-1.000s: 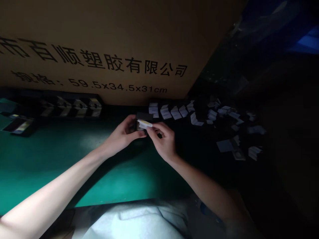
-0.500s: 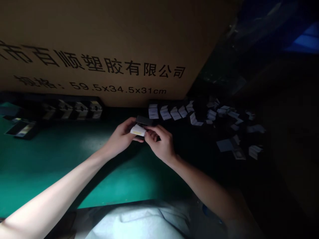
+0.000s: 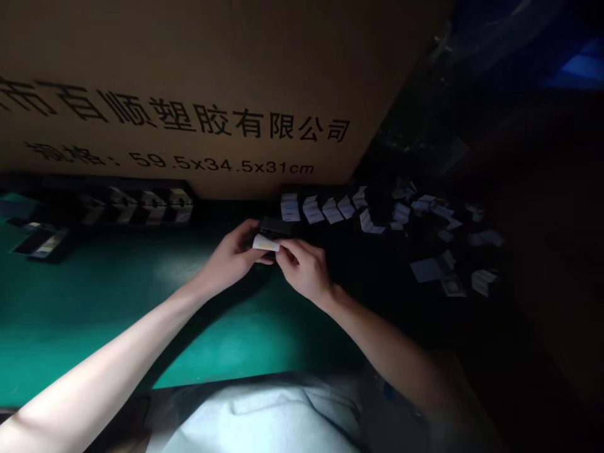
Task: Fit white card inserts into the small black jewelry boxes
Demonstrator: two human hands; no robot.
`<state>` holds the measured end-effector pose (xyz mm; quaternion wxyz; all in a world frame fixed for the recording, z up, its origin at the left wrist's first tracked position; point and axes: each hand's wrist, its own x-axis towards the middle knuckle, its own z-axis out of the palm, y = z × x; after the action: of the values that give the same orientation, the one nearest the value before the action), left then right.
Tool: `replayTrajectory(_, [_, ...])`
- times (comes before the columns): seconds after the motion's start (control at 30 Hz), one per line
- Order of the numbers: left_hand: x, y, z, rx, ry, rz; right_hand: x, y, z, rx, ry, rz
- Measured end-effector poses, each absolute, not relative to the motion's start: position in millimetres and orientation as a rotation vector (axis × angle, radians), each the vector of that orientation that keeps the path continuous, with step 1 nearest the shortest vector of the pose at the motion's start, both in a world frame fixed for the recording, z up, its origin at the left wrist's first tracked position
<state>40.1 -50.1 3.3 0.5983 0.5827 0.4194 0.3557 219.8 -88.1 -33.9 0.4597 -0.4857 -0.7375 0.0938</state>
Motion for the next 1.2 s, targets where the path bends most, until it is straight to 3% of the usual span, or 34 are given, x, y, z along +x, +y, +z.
replayTrajectory(1.03, [41,-50,5,1.458,0.989,0.728,231,-83,-38,-1.179,-2.015,-0.186])
replayTrajectory(1.2, [42,-51,6,1.444,1.003,0.733,231,-83,-37,-1.185,-1.969,-0.130])
